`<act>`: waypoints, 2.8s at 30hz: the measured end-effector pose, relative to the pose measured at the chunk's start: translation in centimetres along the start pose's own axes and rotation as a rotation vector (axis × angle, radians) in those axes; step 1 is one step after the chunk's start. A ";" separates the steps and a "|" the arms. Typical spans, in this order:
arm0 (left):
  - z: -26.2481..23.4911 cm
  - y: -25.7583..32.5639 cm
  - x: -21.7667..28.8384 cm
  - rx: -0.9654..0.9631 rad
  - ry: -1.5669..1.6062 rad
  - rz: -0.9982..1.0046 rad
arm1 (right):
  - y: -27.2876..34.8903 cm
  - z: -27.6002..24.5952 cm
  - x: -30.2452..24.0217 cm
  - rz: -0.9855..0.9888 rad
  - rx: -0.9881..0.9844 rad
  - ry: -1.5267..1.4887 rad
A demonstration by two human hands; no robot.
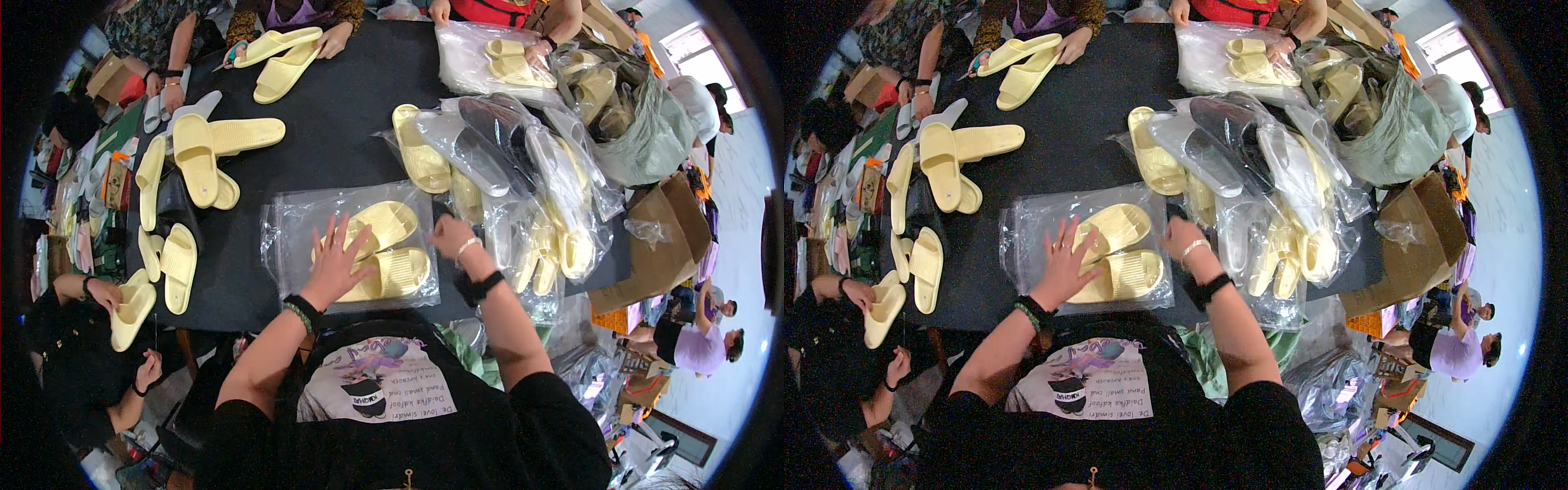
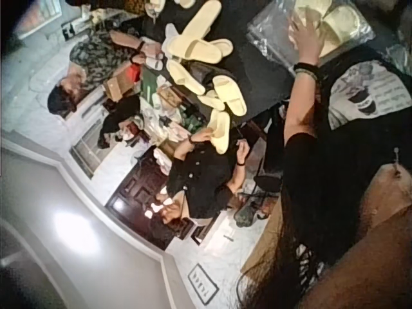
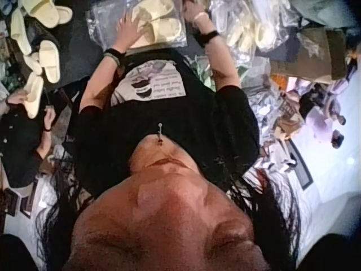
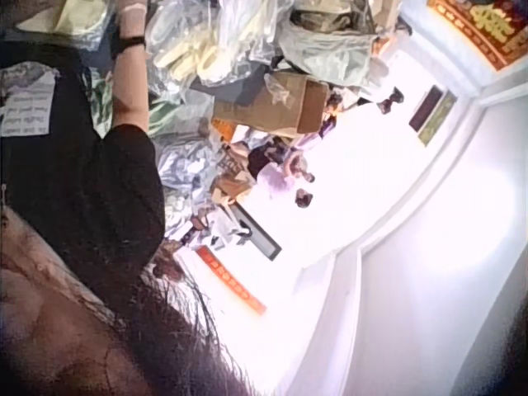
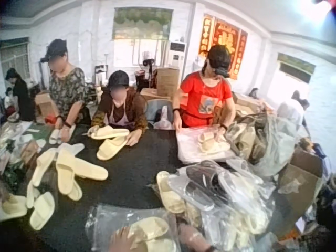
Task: Sorting and packing slippers into plastic bags and larger transport bags.
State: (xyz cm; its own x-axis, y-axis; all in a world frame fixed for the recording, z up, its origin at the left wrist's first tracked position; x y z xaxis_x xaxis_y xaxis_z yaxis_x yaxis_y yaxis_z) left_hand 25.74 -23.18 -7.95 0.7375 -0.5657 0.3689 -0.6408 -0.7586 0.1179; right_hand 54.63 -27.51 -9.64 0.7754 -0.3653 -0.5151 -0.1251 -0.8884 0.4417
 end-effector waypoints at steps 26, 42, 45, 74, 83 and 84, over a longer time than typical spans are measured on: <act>6.8 -21.3 4.7 0.012 0.086 0.009 | 10.8 11.9 5.3 0.047 0.223 -0.356; -7.5 -9.7 -5.0 0.651 0.047 -0.139 | 4.1 4.2 1.8 -0.305 0.033 0.411; -7.0 -4.2 -11.9 0.649 0.054 -0.428 | 3.0 4.0 1.9 -0.222 -0.138 0.370; -1.4 -6.2 -7.6 -0.420 0.071 0.753 | 1.3 5.8 1.1 -0.076 -0.218 0.502; 1.2 -8.6 -5.5 -0.637 -0.104 0.555 | 1.6 5.4 0.6 -0.049 -0.242 0.507; 1.3 -8.2 -4.7 -0.487 0.059 0.483 | 1.6 5.4 0.7 -0.054 -0.240 0.517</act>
State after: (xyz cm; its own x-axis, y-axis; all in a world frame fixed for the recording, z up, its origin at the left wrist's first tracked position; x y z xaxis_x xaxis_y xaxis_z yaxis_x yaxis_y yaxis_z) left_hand 27.82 -14.77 -11.85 0.3406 -0.7749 0.5325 -0.9280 -0.1861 0.3228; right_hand 51.66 -30.64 -13.24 0.9863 -0.0835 -0.1419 0.0207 -0.7922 0.6099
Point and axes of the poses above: each hand's wrist, its own y-axis away from the middle knuckle, its own z-axis out of the palm, x = y × z, the point moved 1 cm from there along -y, towards the middle knuckle, and after that the axes turned 6 degrees about -z, right-handed, at the moved point
